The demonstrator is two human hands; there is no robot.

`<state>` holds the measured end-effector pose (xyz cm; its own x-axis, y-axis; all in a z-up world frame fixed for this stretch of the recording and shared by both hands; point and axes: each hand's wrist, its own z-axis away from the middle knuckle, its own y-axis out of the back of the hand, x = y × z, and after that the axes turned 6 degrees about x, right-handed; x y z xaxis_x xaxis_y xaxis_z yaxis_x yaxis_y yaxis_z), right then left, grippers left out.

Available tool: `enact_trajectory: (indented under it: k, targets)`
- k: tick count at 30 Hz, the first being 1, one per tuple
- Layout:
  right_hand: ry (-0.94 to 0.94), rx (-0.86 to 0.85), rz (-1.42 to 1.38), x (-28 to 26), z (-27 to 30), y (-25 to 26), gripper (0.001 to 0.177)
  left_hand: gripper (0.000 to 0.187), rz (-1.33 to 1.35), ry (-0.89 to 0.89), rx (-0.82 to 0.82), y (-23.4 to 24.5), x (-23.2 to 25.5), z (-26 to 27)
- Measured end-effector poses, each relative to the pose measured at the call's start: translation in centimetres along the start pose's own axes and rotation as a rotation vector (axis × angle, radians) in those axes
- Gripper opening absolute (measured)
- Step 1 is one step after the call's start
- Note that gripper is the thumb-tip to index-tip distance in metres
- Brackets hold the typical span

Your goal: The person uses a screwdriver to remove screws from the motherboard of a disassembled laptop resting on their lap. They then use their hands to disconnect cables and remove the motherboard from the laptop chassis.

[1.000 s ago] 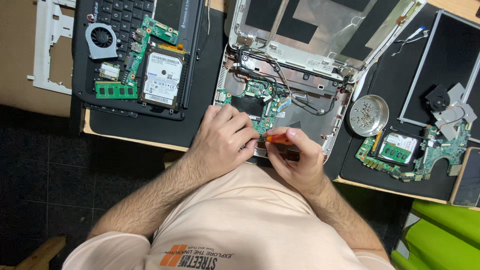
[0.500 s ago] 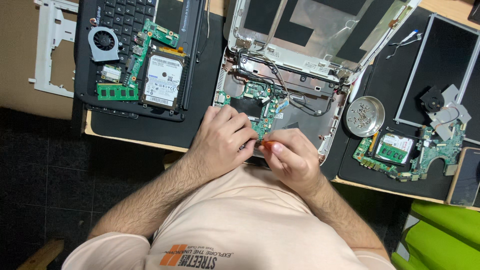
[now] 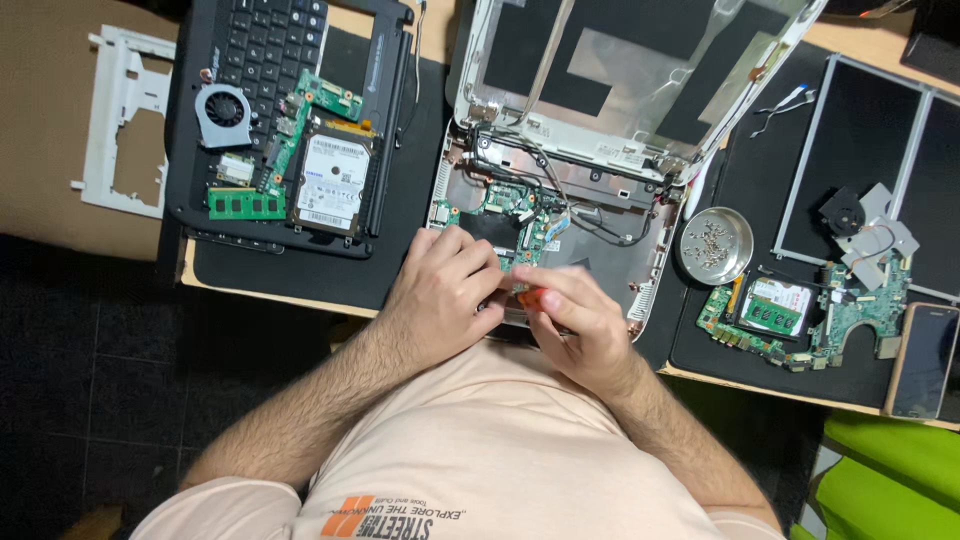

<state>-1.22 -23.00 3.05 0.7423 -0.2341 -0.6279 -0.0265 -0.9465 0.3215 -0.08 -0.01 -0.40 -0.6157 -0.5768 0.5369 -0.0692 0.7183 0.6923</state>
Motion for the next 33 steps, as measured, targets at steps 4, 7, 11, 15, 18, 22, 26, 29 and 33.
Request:
enact_trajectory:
  k: [4,7,11,15,18,22,26,29,33]
  targets:
    - [-0.019,0.044,-0.019,1.5,2.9,0.0,0.053,0.005,0.003,-0.001,-0.001,0.5,0.4,-0.5]
    - [-0.031,0.084,-0.043,1.7,2.5,0.1,0.062,0.007,-0.006,0.007,0.000,0.3,0.2,-0.3]
    - [0.018,0.020,0.008,0.4,0.8,0.0,0.062,0.004,-0.009,0.016,-0.020,0.1,0.0,-0.1]
    - [-0.074,0.089,-0.008,2.8,4.2,0.1,0.062,0.003,-0.001,0.004,-0.018,0.4,0.3,-0.6]
    - [-0.074,0.037,0.000,0.9,1.8,0.4,0.072,0.005,-0.003,0.013,-0.010,0.3,0.3,-0.3]
    - [-0.045,0.057,-0.069,0.8,1.7,-0.2,0.064,0.007,-0.024,0.006,-0.010,0.0,0.1,-0.1]
    - [-0.107,0.120,-0.115,2.4,4.2,0.1,0.066,0.005,-0.007,0.008,0.007,0.3,0.3,-0.4]
    - [-0.100,0.081,-0.128,0.9,1.7,0.0,0.067,0.003,-0.012,0.006,0.005,-0.1,0.0,0.0]
    - [-0.095,0.105,-0.158,1.9,3.3,-0.1,0.068,0.004,-0.004,-0.002,0.008,0.1,0.1,-0.3]
